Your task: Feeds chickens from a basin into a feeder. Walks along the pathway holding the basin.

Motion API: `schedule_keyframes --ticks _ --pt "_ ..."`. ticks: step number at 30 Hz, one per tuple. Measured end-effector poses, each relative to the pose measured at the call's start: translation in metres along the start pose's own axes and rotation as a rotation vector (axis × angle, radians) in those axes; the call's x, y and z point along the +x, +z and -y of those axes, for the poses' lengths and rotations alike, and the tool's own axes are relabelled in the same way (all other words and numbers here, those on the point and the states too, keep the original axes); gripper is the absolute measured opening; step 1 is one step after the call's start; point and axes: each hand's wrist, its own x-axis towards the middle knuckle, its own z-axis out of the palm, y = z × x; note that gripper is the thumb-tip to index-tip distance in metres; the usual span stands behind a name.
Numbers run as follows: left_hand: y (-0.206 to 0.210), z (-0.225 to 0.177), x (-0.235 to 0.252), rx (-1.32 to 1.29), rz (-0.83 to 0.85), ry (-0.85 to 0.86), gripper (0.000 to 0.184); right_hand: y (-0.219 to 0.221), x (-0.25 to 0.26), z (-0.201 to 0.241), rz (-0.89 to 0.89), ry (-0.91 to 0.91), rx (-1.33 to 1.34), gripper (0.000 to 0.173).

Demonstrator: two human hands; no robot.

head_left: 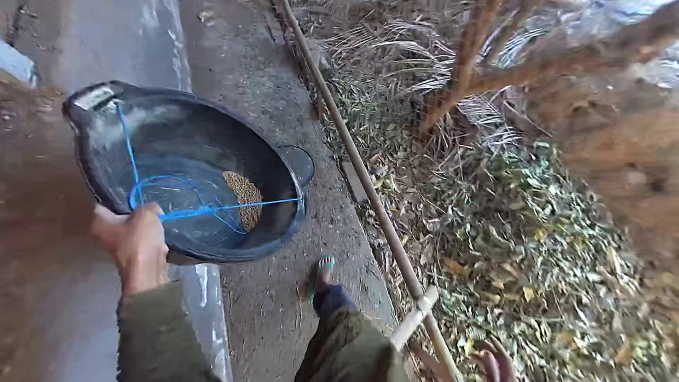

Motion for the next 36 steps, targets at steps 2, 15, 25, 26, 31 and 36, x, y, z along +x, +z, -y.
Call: schedule_keyframes --ticks 2,15,25,26,31,36 --pt "0.035 0.006 0.032 0.023 0.009 -0.052 0.075 0.041 0.068 0.068 0.149 -0.040 -0.146 0.052" --pt "0.085 -0.092 0.136 0.117 -0.005 -0.103 0.053 0.142 0.314 0.265 0.468 -0.218 -0.243 0.049" --pt "0.203 -0.145 0.234 0.052 -0.001 -0.008 0.052 0.447 0.342 0.565 0.978 -0.954 0.106 0.048" --pt "0.223 -0.152 0.249 0.042 -0.001 -0.003 0.053 0.477 0.348 0.603 1.048 -1.026 0.066 0.051" --pt "0.305 -0.206 0.340 0.002 -0.073 -0.066 0.055 0.597 0.390 0.764 1.416 -1.199 -0.310 0.043" --pt "0.353 -0.247 0.456 -0.149 -0.161 -0.116 0.044 0.665 0.454 0.890 1.455 -1.151 -0.377 0.032"
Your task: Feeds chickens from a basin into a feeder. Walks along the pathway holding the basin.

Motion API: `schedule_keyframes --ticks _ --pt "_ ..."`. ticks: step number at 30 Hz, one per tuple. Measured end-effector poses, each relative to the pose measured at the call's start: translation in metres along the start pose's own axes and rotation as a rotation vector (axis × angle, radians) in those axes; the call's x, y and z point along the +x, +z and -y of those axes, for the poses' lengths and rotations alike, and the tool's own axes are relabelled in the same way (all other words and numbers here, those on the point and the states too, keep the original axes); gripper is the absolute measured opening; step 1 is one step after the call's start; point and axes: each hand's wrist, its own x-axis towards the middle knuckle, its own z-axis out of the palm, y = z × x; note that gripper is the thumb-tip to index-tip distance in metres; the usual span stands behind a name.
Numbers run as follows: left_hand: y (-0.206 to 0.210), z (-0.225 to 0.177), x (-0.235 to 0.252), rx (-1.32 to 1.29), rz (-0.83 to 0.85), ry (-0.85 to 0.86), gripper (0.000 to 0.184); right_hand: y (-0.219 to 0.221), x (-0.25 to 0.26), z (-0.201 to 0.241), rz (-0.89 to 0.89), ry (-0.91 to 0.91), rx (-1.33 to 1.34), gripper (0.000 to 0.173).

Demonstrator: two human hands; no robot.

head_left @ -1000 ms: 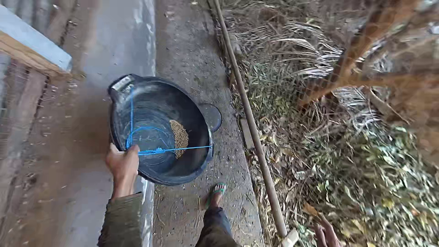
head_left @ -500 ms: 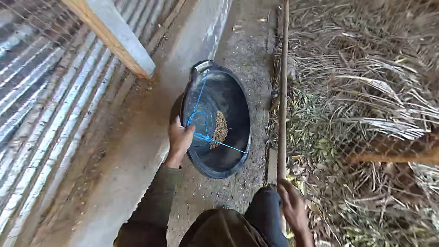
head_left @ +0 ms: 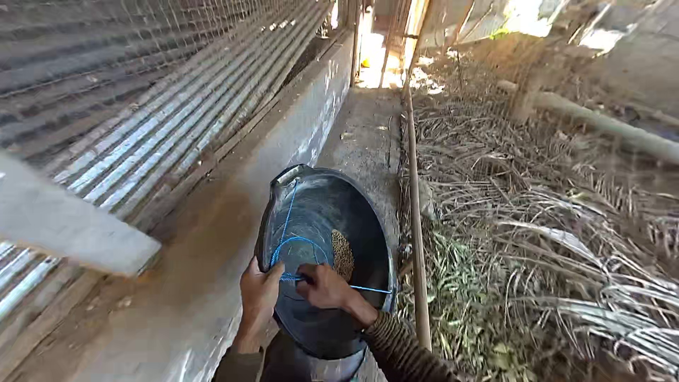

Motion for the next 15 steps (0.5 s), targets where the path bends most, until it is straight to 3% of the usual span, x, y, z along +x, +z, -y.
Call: schedule_keyframes --ticks 5,9,11,15 --pt "0.094 -0.023 0.144 -0.067 0.019 -0.024 0.051 -0.100 0.116 -0.047 -0.059 0.049 -0.086 0.033" --pt "0.182 -0.048 0.292 -0.034 0.149 0.024 0.051 -0.174 0.218 -0.113 -0.277 0.003 0.004 0.042" --pt "0.231 -0.075 0.372 0.045 0.213 0.082 0.054 -0.237 0.243 -0.147 -0.471 0.116 0.079 0.045" --pt "0.298 -0.144 0.493 0.105 0.307 0.139 0.052 -0.315 0.215 -0.213 -0.862 0.593 0.325 0.040"
